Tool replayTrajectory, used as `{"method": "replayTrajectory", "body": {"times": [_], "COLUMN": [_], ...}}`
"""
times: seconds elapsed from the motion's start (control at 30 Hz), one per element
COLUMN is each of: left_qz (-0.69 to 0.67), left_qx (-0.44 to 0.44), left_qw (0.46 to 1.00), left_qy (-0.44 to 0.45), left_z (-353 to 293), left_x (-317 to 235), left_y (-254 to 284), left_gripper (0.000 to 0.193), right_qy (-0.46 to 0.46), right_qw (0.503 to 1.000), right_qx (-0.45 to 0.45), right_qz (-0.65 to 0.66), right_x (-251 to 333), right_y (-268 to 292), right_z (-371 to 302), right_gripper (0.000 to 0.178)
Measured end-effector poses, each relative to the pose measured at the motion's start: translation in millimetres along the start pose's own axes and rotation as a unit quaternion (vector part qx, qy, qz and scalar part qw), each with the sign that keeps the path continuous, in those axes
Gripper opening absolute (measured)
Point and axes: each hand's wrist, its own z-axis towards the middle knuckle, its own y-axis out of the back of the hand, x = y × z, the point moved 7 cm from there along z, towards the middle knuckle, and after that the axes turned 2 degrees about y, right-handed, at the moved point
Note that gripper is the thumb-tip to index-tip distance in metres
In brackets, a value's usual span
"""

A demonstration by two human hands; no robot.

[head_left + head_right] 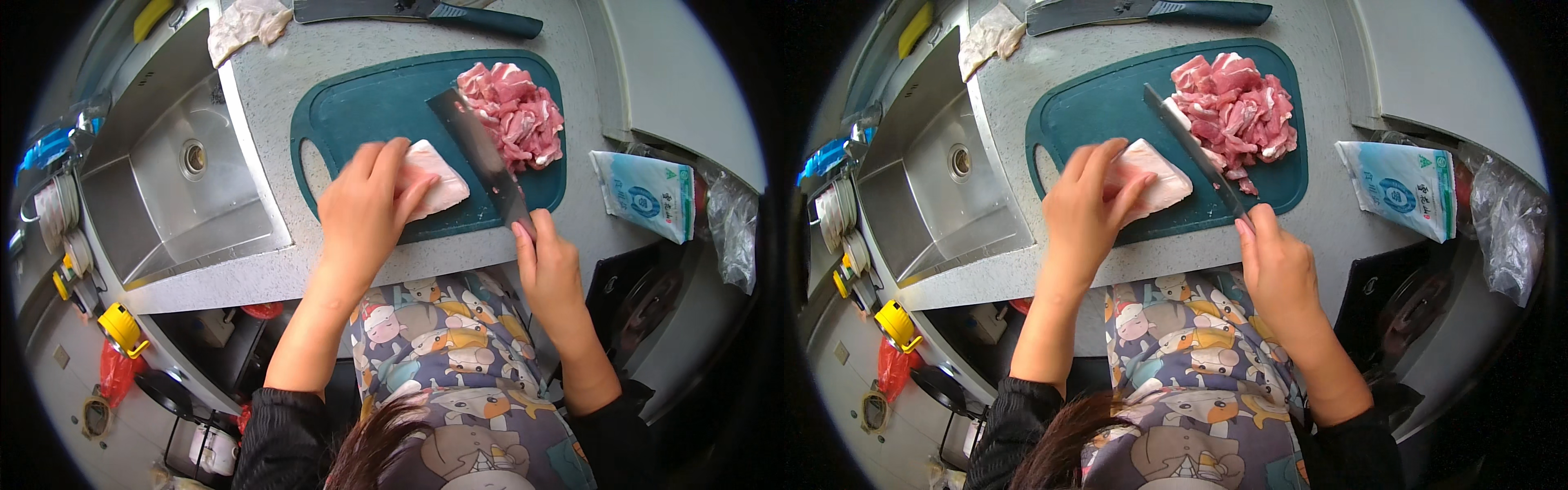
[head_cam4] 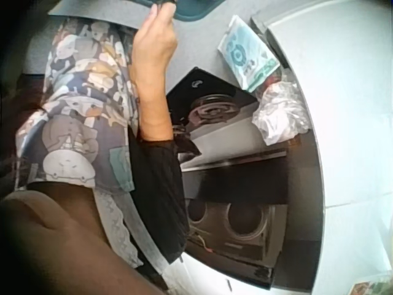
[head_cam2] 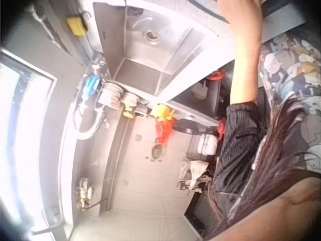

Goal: The person slices raw pork belly into thin strips using a cleaver on a green cutting board. The person separates the fatty layer from the lean meat and continues slicing both into uniform pieces.

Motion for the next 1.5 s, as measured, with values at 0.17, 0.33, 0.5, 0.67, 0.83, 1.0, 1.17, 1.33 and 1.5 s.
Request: {"method": "replayTrajectory", "body": {"times": [0.17, 0.33, 0.5, 0.67, 0.83, 1.0, 1.17, 1.33, 1.5], "left_qz": [0.038, 0.001, 0.032, 0.042, 0.042, 0.053, 0.048, 0.048, 0.052], "left_qx": [-0.095, -0.045, -0.026, -0.014, -0.014, -0.027, -0.05, -0.046, -0.052], "left_qw": [0.965, 0.965, 0.964, 0.965, 0.968, 0.969, 0.967, 0.97, 0.969], "left_qy": [-0.24, -0.259, -0.262, -0.257, -0.247, -0.239, -0.244, -0.235, -0.237], "left_z": [-25.4, -29.9, -29.8, -30.0, -24.5, -20.1, -20.8, -19.2, -18.0], "left_x": [-15.2, -15.1, -18.8, -17.1, -18.3, -21.5, -21.6, -21.6, -21.0], "left_y": [-5.9, -19.8, -25.7, -28.8, -27.7, -25.5, -24.4, -25.8, -24.0], "left_gripper": [0.034, 0.025, 0.02, 0.023, 0.024, 0.024, 0.026, 0.028, 0.029], "right_qy": [0.012, 0.059, 0.081, 0.071, 0.032, 0.042, 0.037, 0.031, 0.061], "right_qw": [0.999, 0.998, 0.994, 0.991, 0.992, 0.99, 0.984, 0.987, 0.989], "right_qx": [0.002, 0.032, 0.026, 0.05, 0.067, 0.099, 0.138, 0.114, 0.087], "right_qz": [-0.042, 0.002, -0.063, -0.099, -0.102, -0.094, -0.102, -0.108, -0.106], "right_x": [12.4, 32.6, 29.4, 25.9, 20.2, 24.4, 15.6, 21.0, 20.9], "right_y": [0.7, -2.3, -7.9, -9.6, -7.1, -9.2, -2.8, -11.3, -18.2], "right_z": [-3.4, -15.2, -14.4, -14.6, -18.6, 4.7, -6.8, 9.8, 12.9], "right_gripper": [0.01, 0.021, 0.022, 0.019, 0.018, 0.017, 0.018, 0.016, 0.018]}}
